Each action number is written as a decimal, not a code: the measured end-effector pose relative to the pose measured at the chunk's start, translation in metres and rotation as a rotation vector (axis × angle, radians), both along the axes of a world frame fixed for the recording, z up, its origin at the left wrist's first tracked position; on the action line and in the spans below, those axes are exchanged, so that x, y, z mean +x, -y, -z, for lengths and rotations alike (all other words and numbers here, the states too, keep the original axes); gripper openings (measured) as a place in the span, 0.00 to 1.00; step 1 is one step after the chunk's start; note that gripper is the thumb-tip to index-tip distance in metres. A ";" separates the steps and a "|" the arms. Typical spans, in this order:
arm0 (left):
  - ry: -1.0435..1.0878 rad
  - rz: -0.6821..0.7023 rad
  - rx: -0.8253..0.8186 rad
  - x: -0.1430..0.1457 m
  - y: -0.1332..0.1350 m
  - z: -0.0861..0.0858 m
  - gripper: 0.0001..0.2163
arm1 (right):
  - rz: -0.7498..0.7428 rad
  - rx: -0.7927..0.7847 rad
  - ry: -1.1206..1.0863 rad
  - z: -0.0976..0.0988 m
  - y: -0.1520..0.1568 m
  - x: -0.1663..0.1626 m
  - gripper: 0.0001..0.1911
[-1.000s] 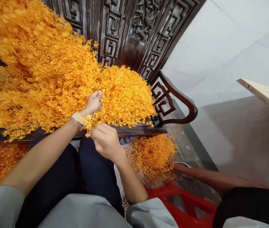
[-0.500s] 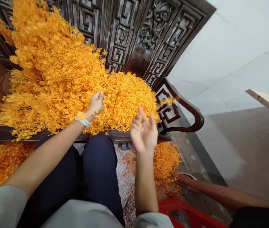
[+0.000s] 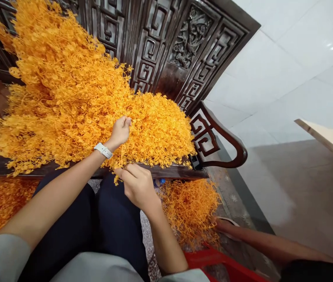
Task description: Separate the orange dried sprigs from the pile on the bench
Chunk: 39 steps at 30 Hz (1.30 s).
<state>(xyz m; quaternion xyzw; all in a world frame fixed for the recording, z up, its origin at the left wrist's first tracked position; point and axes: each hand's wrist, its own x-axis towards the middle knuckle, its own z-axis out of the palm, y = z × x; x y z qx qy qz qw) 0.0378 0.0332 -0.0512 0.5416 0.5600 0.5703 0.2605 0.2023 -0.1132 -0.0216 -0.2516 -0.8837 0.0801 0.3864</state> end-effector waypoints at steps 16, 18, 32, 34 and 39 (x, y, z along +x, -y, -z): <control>-0.193 -0.103 0.133 -0.022 -0.008 0.002 0.14 | -0.409 -0.885 -0.794 -0.031 -0.017 0.048 0.31; -0.122 -0.133 0.158 -0.018 -0.005 0.001 0.15 | -0.010 -0.881 -0.863 -0.023 -0.031 0.043 0.33; -0.437 0.059 0.093 -0.001 0.001 0.008 0.05 | -0.151 -0.367 0.184 -0.003 0.036 -0.012 0.18; -0.430 0.043 0.076 -0.008 -0.007 0.012 0.04 | -0.587 -0.432 0.097 -0.013 0.062 -0.005 0.14; -0.221 -0.019 0.157 -0.016 -0.019 0.008 0.09 | -1.116 -0.578 0.091 -0.039 0.050 0.019 0.12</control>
